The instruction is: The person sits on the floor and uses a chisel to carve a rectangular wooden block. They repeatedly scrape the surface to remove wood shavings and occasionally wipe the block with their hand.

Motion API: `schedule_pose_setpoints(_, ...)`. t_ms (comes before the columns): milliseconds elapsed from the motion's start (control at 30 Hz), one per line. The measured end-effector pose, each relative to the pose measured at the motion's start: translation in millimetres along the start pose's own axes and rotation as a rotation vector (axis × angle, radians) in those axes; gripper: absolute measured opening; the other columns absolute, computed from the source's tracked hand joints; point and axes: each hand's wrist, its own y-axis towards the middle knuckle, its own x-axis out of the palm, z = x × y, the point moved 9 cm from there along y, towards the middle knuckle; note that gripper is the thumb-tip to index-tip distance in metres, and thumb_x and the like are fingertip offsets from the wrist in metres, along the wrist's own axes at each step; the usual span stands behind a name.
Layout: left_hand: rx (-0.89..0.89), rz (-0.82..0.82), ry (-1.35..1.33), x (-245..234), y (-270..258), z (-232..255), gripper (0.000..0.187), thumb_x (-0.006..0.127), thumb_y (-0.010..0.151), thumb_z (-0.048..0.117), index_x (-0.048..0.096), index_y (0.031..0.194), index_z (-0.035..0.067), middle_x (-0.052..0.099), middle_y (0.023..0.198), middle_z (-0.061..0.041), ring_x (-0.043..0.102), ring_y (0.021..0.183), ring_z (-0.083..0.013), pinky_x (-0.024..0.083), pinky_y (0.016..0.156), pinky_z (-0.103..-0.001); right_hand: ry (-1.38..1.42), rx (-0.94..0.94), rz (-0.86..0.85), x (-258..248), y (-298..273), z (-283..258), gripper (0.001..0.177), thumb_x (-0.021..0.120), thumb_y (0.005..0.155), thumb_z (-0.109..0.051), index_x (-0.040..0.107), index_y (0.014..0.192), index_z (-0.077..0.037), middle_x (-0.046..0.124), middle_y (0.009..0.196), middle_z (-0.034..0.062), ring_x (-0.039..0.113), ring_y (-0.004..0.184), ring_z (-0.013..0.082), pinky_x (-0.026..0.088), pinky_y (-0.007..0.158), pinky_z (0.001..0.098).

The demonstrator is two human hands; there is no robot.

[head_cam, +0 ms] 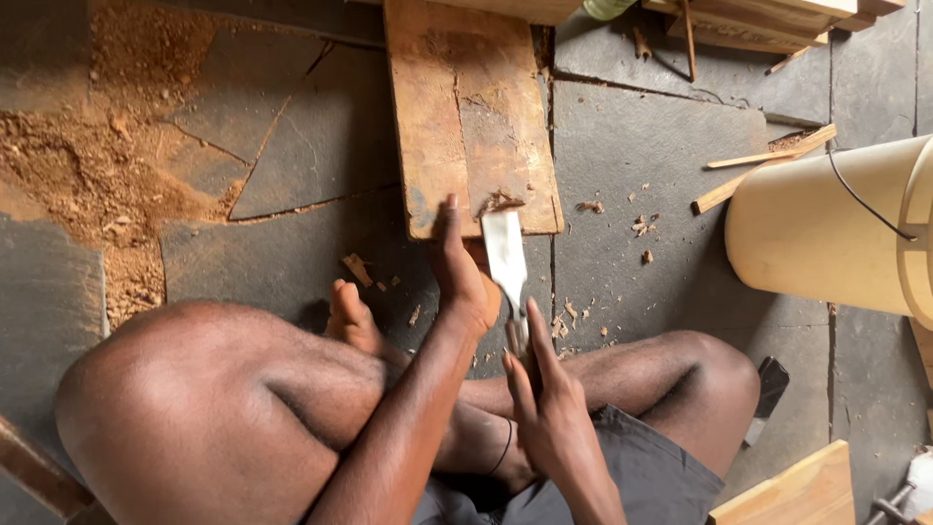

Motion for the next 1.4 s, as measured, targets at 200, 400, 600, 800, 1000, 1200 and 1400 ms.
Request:
schedule_pose_setpoints(200, -0.048, -0.024, 0.012, 3, 1, 1, 0.054, 0.062, 0.099, 0.049, 0.062, 0.131, 0.005, 0.067, 0.099, -0.009, 0.059, 0.077, -0.0230, 0.045, 0.067, -0.039, -0.050, 0.329, -0.061, -1, 68, -2, 0.069, 0.057, 0.102, -0.025, 0.029, 0.165, -0.027, 0.065, 0.073, 0.0312, 0.058, 0.049, 0.0306, 0.049, 0.055, 0.0476)
schedule_pose_setpoints(400, -0.045, -0.088, -0.348, 16, 6, -2, 0.051, 0.065, 0.095, 0.040, 0.058, 0.137, 0.011, 0.065, 0.129, -0.003, 0.064, 0.115, -0.0172, 0.052, 0.098, -0.034, 0.150, -0.197, 0.007, -8, 27, -13, 0.068, 0.058, 0.103, -0.010, 0.027, 0.164, -0.011, 0.069, 0.124, 0.0299, 0.070, 0.112, 0.0281, 0.058, 0.079, 0.0379)
schedule_pose_setpoints(600, -0.008, -0.057, -0.237, 14, 4, 3, 0.056, 0.064, 0.095, 0.041, 0.056, 0.141, 0.010, 0.064, 0.130, -0.005, 0.062, 0.118, -0.0194, 0.051, 0.099, -0.037, 0.030, 0.203, -0.076, -6, -11, 28, 0.074, 0.060, 0.096, -0.019, 0.028, 0.162, -0.023, 0.077, 0.109, 0.0238, 0.079, 0.098, 0.0281, 0.056, 0.084, 0.0353)
schedule_pose_setpoints(800, -0.030, -0.107, -0.213, 17, 0, 7, 0.066, 0.062, 0.094, 0.047, 0.049, 0.147, 0.011, 0.060, 0.134, -0.005, 0.060, 0.120, -0.0191, 0.050, 0.101, -0.038, 0.052, 0.063, -0.059, -12, -9, 16, 0.071, 0.060, 0.096, -0.018, 0.028, 0.160, -0.018, 0.072, 0.115, 0.0248, 0.077, 0.101, 0.0310, 0.057, 0.084, 0.0386)
schedule_pose_setpoints(1000, -0.032, -0.153, -0.199, 20, -3, 6, 0.080, 0.059, 0.096, 0.056, 0.039, 0.157, 0.008, 0.055, 0.143, -0.010, 0.056, 0.127, -0.0233, 0.047, 0.106, -0.042, 0.007, 0.219, -0.094, -8, -7, 30, 0.076, 0.060, 0.095, -0.021, 0.030, 0.164, -0.026, 0.076, 0.101, 0.0196, 0.077, 0.085, 0.0279, 0.058, 0.078, 0.0384)
schedule_pose_setpoints(1200, -0.065, -0.267, -0.175, 26, -9, 8, 0.090, 0.056, 0.099, 0.059, 0.025, 0.167, 0.009, 0.042, 0.152, -0.021, 0.049, 0.130, -0.0318, 0.044, 0.106, -0.047, 0.020, 0.326, -0.112, -2, -7, 34, 0.076, 0.059, 0.097, -0.022, 0.030, 0.166, -0.031, 0.076, 0.087, 0.0186, 0.065, 0.056, 0.0277, 0.056, 0.057, 0.0402)
schedule_pose_setpoints(1400, -0.064, -0.204, -0.186, 19, -2, 3, 0.089, 0.059, 0.092, 0.057, 0.021, 0.164, 0.019, 0.042, 0.158, -0.006, 0.048, 0.137, -0.0237, 0.042, 0.112, -0.043, 0.063, 0.344, -0.121, -5, -6, 31, 0.076, 0.059, 0.094, -0.022, 0.029, 0.164, -0.034, 0.076, 0.081, 0.0119, 0.054, 0.039, 0.0217, 0.051, 0.043, 0.0403)
